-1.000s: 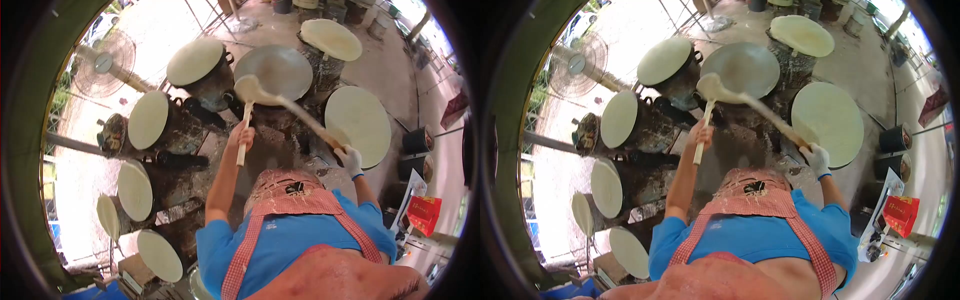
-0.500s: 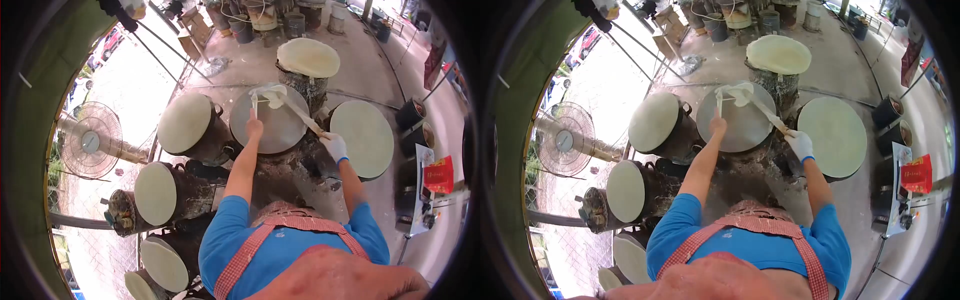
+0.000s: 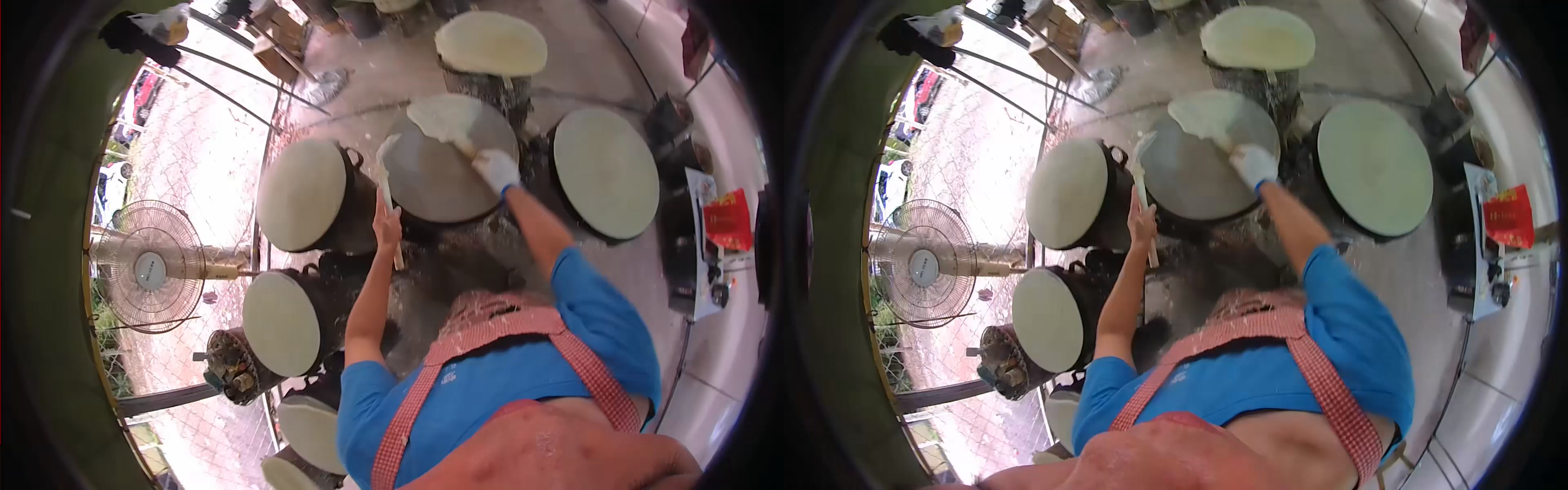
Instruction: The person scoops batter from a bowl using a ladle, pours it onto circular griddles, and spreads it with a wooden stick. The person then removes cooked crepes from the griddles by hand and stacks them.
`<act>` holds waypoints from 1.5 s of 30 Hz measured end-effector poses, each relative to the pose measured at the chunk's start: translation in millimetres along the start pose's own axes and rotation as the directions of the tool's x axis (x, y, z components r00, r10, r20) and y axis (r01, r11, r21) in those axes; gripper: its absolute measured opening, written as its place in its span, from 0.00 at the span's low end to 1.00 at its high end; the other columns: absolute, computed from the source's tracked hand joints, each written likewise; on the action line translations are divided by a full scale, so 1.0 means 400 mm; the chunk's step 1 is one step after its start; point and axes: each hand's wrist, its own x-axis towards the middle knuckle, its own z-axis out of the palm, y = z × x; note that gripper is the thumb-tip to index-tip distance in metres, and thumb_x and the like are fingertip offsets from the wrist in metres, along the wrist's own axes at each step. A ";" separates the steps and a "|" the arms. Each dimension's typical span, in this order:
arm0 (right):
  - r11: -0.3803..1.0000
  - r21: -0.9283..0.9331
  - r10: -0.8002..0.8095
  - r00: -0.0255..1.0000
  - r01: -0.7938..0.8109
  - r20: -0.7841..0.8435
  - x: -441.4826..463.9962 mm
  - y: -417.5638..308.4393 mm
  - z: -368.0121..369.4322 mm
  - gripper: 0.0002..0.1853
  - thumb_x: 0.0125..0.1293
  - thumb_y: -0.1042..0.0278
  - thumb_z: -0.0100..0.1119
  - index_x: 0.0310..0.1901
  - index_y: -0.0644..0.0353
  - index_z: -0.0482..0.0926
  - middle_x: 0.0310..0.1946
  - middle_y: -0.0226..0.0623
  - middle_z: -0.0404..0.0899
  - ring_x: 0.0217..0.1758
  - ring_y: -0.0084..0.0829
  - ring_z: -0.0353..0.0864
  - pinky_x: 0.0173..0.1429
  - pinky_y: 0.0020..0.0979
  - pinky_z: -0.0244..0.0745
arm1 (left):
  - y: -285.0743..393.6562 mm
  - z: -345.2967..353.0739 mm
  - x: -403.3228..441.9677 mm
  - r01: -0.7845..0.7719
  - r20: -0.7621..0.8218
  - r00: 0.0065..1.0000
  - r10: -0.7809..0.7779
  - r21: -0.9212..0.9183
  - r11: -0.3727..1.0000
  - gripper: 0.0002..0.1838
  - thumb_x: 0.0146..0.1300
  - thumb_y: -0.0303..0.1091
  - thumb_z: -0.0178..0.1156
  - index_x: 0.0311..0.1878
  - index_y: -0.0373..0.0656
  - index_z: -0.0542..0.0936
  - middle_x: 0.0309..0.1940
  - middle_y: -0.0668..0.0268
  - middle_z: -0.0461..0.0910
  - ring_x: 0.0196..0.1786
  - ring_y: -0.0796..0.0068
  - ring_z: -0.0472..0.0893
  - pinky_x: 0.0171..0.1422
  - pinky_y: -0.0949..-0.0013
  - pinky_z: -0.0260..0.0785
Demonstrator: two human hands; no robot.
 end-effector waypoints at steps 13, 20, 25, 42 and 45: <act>0.665 0.691 0.173 0.959 -0.281 0.224 -0.094 0.041 -0.116 0.16 0.51 0.65 0.60 0.39 0.66 0.80 0.31 0.41 0.81 0.36 0.27 0.79 0.40 0.26 0.72 | -0.085 -0.088 -0.302 0.158 0.030 0.987 -0.156 -0.100 0.982 0.35 0.58 0.23 0.51 0.68 0.55 0.54 0.18 0.72 0.66 0.14 0.84 0.61 0.16 0.77 0.54; 0.454 0.702 0.148 0.823 -0.549 0.548 -0.107 -0.014 -0.058 0.12 0.51 0.67 0.63 0.38 0.60 0.82 0.18 0.25 0.74 0.16 0.18 0.68 0.19 0.23 0.59 | -0.082 -0.052 -0.305 0.177 -0.046 0.983 -0.177 -0.005 0.984 0.37 0.52 0.24 0.52 0.68 0.55 0.54 0.19 0.68 0.69 0.14 0.82 0.63 0.16 0.75 0.57; 0.362 0.722 0.287 0.807 -0.590 0.516 0.056 0.150 -0.159 0.13 0.54 0.66 0.60 0.42 0.56 0.80 0.12 0.30 0.70 0.09 0.21 0.62 0.11 0.25 0.51 | -0.179 -0.051 -0.302 0.001 -0.125 0.992 0.030 0.244 0.970 0.37 0.52 0.25 0.52 0.68 0.55 0.54 0.23 0.66 0.69 0.16 0.82 0.65 0.18 0.75 0.58; 0.667 0.415 0.042 0.588 -0.619 0.808 0.157 0.102 -0.153 0.15 0.52 0.67 0.62 0.43 0.58 0.80 0.14 0.30 0.71 0.09 0.20 0.62 0.12 0.28 0.53 | -0.096 0.003 -0.519 0.412 -0.103 0.787 -0.608 -0.645 0.644 0.32 0.56 0.23 0.50 0.65 0.52 0.54 0.14 0.72 0.59 0.10 0.82 0.59 0.10 0.76 0.52; 0.668 0.459 -0.065 0.569 -0.586 0.820 0.201 0.189 -0.147 0.15 0.52 0.65 0.62 0.42 0.60 0.81 0.13 0.30 0.71 0.09 0.18 0.63 0.10 0.25 0.50 | -0.071 0.004 -0.569 0.434 -0.031 0.767 -0.641 -0.710 0.554 0.34 0.56 0.23 0.51 0.65 0.56 0.52 0.14 0.71 0.59 0.10 0.81 0.58 0.11 0.77 0.51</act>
